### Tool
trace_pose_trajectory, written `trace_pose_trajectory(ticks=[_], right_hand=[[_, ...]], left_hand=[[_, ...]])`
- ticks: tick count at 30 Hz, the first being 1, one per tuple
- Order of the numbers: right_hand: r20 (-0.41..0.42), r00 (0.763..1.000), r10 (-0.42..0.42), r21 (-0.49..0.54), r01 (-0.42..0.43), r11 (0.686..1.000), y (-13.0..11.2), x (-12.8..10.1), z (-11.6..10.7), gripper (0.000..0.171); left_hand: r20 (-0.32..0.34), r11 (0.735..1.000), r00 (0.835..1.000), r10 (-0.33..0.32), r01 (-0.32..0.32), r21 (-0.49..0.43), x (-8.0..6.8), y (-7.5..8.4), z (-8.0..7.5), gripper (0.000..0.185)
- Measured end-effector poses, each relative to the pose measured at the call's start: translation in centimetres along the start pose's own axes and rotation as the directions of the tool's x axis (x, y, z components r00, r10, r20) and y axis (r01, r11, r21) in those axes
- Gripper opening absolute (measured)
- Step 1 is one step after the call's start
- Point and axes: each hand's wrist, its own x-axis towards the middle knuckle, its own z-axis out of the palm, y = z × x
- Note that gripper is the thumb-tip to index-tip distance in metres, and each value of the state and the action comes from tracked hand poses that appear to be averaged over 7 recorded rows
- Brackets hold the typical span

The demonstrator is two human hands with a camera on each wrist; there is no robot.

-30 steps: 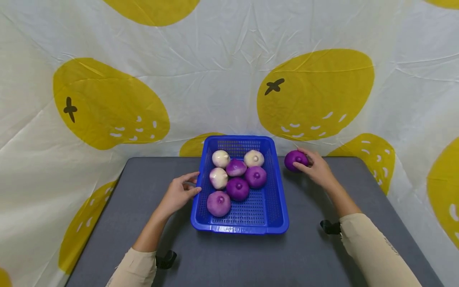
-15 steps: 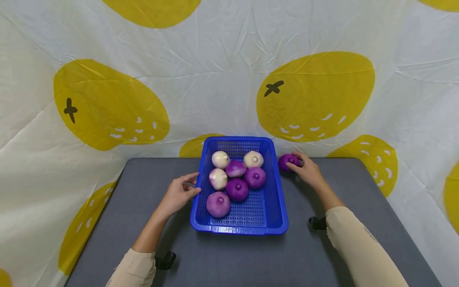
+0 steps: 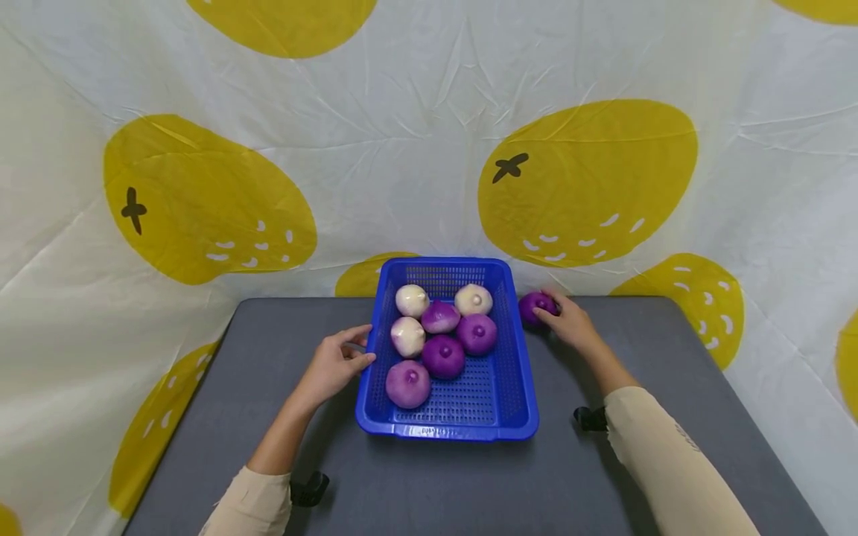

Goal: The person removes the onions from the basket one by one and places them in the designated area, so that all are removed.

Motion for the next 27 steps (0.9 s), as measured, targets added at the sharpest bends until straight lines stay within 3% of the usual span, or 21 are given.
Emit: trace_pose_trajectory(ticks=[13,27], right_hand=[[0.009,1.0,0.012,0.025,-0.012,1.0,0.05,-0.06,0.69,0.066],[0.02,0.999,-0.025,-0.03,0.026,0.999,0.43,-0.3,0.53,0.066]], left_hand=[[-0.011,1.0,1.0,0.007,-0.007,0.0,0.11,-0.48,0.01,0.052],[-0.002,1.0,1.0,0.024,-0.024,0.009,0.12,-0.44,-0.19,0.052]])
